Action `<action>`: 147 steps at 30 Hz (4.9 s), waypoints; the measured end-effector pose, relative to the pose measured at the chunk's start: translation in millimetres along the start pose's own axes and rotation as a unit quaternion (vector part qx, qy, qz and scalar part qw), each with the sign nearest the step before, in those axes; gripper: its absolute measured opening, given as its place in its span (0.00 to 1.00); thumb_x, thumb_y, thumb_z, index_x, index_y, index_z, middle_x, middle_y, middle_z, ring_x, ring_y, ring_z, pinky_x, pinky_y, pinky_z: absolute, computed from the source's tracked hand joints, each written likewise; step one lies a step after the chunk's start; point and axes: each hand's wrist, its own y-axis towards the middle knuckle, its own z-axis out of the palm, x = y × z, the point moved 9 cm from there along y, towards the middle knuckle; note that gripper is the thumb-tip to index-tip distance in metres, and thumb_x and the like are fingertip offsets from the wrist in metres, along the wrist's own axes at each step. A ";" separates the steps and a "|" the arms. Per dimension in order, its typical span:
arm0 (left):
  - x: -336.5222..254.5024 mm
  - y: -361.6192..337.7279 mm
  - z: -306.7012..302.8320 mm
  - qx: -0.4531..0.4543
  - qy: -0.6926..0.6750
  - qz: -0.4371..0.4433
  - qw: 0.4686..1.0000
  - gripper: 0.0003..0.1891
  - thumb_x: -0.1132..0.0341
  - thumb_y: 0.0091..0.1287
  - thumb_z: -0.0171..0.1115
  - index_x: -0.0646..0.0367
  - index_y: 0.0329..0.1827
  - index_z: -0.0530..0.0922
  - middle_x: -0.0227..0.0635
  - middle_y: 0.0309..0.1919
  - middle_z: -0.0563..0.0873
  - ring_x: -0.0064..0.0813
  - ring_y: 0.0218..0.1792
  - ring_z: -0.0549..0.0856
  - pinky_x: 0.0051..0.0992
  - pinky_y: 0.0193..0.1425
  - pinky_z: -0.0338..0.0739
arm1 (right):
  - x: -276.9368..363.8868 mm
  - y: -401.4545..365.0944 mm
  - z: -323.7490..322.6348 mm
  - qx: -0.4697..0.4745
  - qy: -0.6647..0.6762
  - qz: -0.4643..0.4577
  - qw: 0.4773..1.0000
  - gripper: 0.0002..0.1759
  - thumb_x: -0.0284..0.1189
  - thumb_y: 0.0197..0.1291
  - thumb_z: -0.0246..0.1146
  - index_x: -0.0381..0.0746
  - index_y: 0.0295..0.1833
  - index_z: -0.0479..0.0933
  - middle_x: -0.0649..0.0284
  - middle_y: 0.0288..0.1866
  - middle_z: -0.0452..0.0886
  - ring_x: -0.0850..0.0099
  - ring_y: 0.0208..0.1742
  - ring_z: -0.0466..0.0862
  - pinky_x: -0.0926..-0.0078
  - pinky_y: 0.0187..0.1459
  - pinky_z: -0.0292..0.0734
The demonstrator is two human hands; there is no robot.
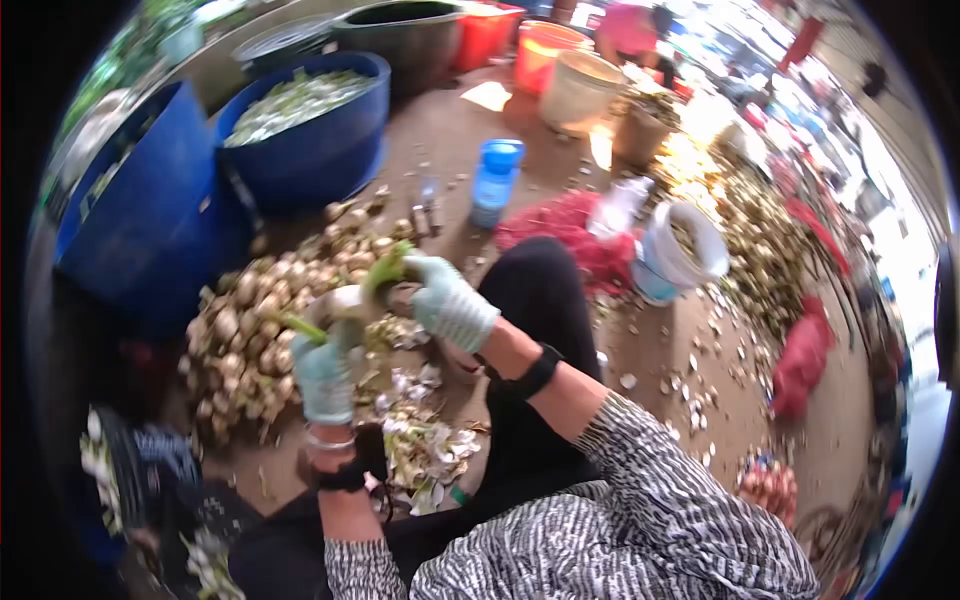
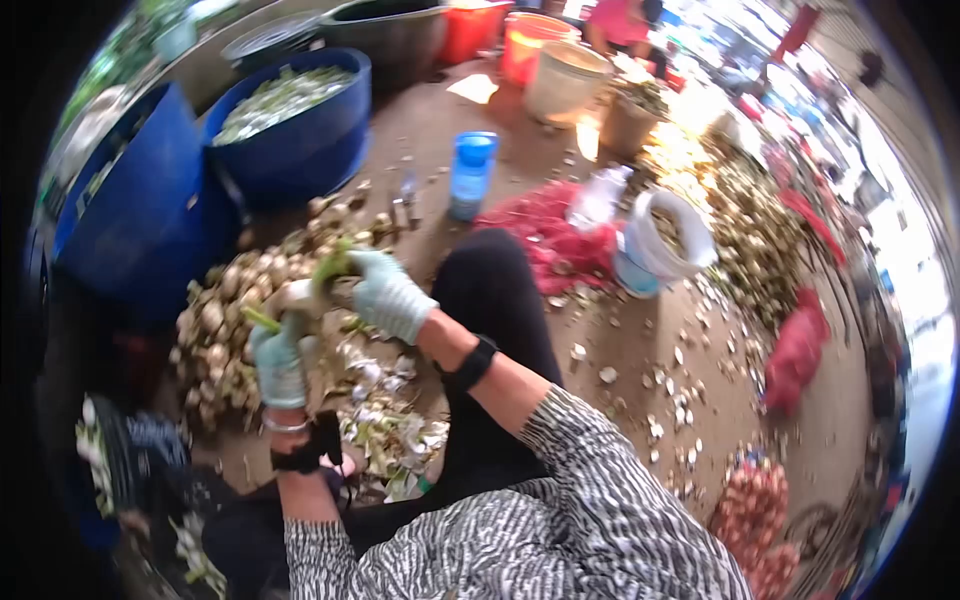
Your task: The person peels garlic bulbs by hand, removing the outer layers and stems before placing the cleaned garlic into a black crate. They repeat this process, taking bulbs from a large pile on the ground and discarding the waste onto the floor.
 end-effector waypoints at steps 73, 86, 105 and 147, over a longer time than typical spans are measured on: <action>152.5 -13.9 -101.9 -0.211 -0.258 -0.206 0.920 0.14 0.62 0.62 0.60 0.61 0.47 0.75 0.29 0.33 0.82 0.21 0.26 0.81 0.18 0.29 0.79 | -69.3 2.1 90.2 0.038 0.376 0.303 0.875 0.02 0.20 0.55 0.56 0.37 0.34 0.74 0.70 0.24 0.71 0.79 0.25 0.73 0.81 0.25 0.71; 101.9 -19.2 -95.8 -0.327 0.021 -0.148 0.933 0.07 0.71 0.53 0.68 0.65 0.26 0.78 0.26 0.17 0.78 0.17 0.18 0.73 0.19 0.21 0.67 | -160.3 19.6 100.8 0.027 -0.179 0.044 0.982 0.16 0.26 0.45 0.64 0.36 0.42 0.72 0.50 0.34 0.77 0.53 0.37 0.79 0.65 0.37 0.74; 279.3 -75.8 -142.2 -0.264 -0.276 -0.447 0.809 0.10 0.62 0.62 0.58 0.59 0.39 0.76 0.35 0.34 0.82 0.33 0.32 0.82 0.35 0.29 0.81 | -313.6 210.8 111.3 0.156 -0.445 0.096 0.876 0.18 0.23 0.47 0.52 0.37 0.47 0.71 0.44 0.41 0.77 0.50 0.45 0.77 0.59 0.44 0.73; 89.5 -41.9 -64.1 -0.117 -0.019 -0.093 0.989 0.29 0.68 0.53 0.69 0.66 0.58 0.68 0.37 0.39 0.81 0.22 0.37 0.80 0.20 0.41 0.77 | -157.6 6.4 117.9 0.172 0.182 0.243 0.937 0.12 0.36 0.57 0.62 0.37 0.35 0.76 0.71 0.24 0.72 0.85 0.24 0.71 0.86 0.24 0.65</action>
